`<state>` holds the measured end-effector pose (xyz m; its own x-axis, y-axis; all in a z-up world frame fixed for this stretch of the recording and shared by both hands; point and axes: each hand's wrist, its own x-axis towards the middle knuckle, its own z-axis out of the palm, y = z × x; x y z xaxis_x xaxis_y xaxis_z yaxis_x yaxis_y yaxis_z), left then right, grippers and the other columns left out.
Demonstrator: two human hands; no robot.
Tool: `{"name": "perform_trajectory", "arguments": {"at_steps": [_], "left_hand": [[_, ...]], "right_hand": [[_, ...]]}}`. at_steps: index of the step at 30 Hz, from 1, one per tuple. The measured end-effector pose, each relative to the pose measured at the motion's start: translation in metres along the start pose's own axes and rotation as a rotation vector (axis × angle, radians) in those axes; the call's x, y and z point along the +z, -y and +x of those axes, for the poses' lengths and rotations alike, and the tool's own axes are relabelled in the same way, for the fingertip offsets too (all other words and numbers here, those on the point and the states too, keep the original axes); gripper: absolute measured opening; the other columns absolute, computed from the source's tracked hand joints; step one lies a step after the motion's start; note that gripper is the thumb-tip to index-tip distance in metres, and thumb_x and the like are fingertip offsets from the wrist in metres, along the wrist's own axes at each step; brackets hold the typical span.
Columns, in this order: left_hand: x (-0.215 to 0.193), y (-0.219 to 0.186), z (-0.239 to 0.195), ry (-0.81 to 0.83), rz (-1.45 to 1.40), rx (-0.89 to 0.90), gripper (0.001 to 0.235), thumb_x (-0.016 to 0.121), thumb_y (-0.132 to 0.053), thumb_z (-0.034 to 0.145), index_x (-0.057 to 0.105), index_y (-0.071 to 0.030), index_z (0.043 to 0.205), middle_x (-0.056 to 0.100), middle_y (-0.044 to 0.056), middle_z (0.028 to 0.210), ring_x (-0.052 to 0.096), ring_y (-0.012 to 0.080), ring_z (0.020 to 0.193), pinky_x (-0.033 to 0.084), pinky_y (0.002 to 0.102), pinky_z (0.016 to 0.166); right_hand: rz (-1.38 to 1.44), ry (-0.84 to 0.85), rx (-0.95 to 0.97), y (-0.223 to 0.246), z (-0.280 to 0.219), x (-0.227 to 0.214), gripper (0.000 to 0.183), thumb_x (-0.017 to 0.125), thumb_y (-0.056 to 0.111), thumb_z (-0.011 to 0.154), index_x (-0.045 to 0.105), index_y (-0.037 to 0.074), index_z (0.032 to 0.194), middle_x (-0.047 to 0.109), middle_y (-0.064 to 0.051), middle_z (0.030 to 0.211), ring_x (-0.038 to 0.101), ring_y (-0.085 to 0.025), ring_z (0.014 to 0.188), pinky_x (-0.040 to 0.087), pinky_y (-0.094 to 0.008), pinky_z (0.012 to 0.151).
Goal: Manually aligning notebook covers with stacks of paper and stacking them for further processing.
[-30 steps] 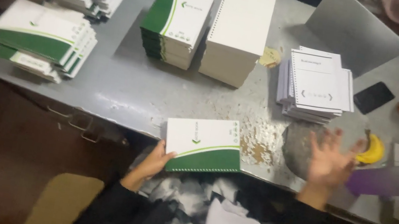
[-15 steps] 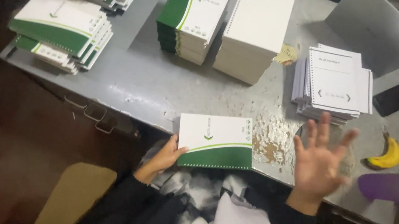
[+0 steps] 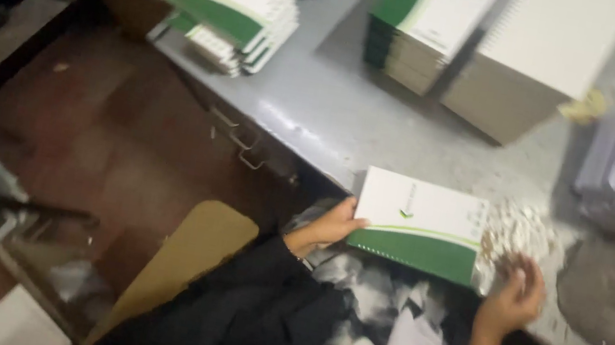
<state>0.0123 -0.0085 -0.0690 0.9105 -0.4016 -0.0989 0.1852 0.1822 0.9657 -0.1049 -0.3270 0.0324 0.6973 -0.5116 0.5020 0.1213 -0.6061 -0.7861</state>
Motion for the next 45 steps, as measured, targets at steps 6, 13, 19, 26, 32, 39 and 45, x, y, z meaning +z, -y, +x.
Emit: {"name": "perform_trajectory", "arguments": {"at_steps": [6, 13, 19, 26, 32, 39, 45], "left_hand": [[-0.016, -0.041, -0.017, 0.067, -0.229, -0.206, 0.063, 0.071, -0.013, 0.09, 0.041, 0.003, 0.143, 0.054, 0.017, 0.148, 0.057, 0.0226, 0.129, 0.052, 0.034, 0.105], [-0.089, -0.12, -0.047, -0.124, -0.313, -0.077, 0.068, 0.081, -0.017, 0.082, 0.049, 0.003, 0.137, 0.06, 0.019, 0.141, 0.062, 0.0246, 0.122, 0.054, 0.037, 0.105], [-0.183, -0.17, -0.036, -0.599, -0.341, 0.251, 0.054, 0.076, -0.007, 0.085, 0.053, -0.002, 0.133, 0.065, 0.016, 0.135, 0.064, 0.0218, 0.118, 0.052, 0.033, 0.102], [-0.205, -0.263, -0.031, -0.875, -0.267, 0.28, 0.045, 0.063, -0.009, 0.096, 0.044, 0.002, 0.135, 0.064, 0.021, 0.134, 0.067, 0.0273, 0.115, 0.061, 0.039, 0.093], [-0.218, -0.211, -0.05, -0.55, -0.372, 0.147, 0.062, 0.076, -0.008, 0.084, 0.05, 0.0, 0.14, 0.061, 0.019, 0.141, 0.064, 0.0281, 0.121, 0.057, 0.041, 0.102], [-0.164, -0.222, -0.088, -0.151, -0.308, 0.063, 0.046, 0.065, -0.002, 0.097, 0.047, 0.002, 0.139, 0.066, 0.016, 0.124, 0.071, 0.0228, 0.108, 0.063, 0.041, 0.087], [-0.151, -0.237, -0.091, 0.152, -0.169, -0.047, 0.052, 0.064, -0.003, 0.098, 0.044, 0.003, 0.145, 0.066, 0.017, 0.127, 0.069, 0.0219, 0.11, 0.062, 0.041, 0.088]], "right_hand": [[0.5, 0.186, 0.542, 0.054, 0.014, 0.0, 0.045, 0.054, 0.024, 0.11, 0.046, -0.002, 0.146, 0.058, -0.022, 0.137, 0.062, -0.029, 0.12, 0.055, -0.034, 0.104], [0.391, 0.338, 0.338, 0.081, 0.016, 0.043, 0.037, 0.05, 0.018, 0.111, 0.053, -0.003, 0.141, 0.063, -0.025, 0.13, 0.062, -0.03, 0.122, 0.054, -0.037, 0.098], [-0.006, 0.228, -0.151, 0.052, 0.01, 0.057, 0.024, 0.054, 0.002, 0.114, 0.067, -0.011, 0.129, 0.069, -0.024, 0.122, 0.065, -0.036, 0.115, 0.051, -0.044, 0.102], [-0.048, 0.244, -0.168, 0.066, 0.009, 0.054, 0.023, 0.054, -0.001, 0.114, 0.07, -0.012, 0.127, 0.069, -0.025, 0.121, 0.065, -0.037, 0.114, 0.051, -0.046, 0.1], [0.235, 0.285, 0.252, 0.064, 0.013, 0.058, 0.024, 0.05, 0.004, 0.111, 0.066, -0.002, 0.129, 0.068, -0.016, 0.122, 0.065, -0.026, 0.116, 0.056, -0.037, 0.1], [0.936, 0.965, 0.871, 0.094, 0.052, 0.127, 0.09, 0.04, 0.051, 0.089, 0.032, -0.009, 0.155, 0.043, -0.045, 0.148, 0.044, -0.056, 0.136, 0.035, -0.065, 0.111], [0.853, 1.217, 0.945, 0.11, 0.129, 0.182, 0.107, 0.02, 0.079, 0.094, 0.039, -0.007, 0.153, 0.05, -0.039, 0.14, 0.053, -0.052, 0.125, 0.04, -0.07, 0.101]]}}
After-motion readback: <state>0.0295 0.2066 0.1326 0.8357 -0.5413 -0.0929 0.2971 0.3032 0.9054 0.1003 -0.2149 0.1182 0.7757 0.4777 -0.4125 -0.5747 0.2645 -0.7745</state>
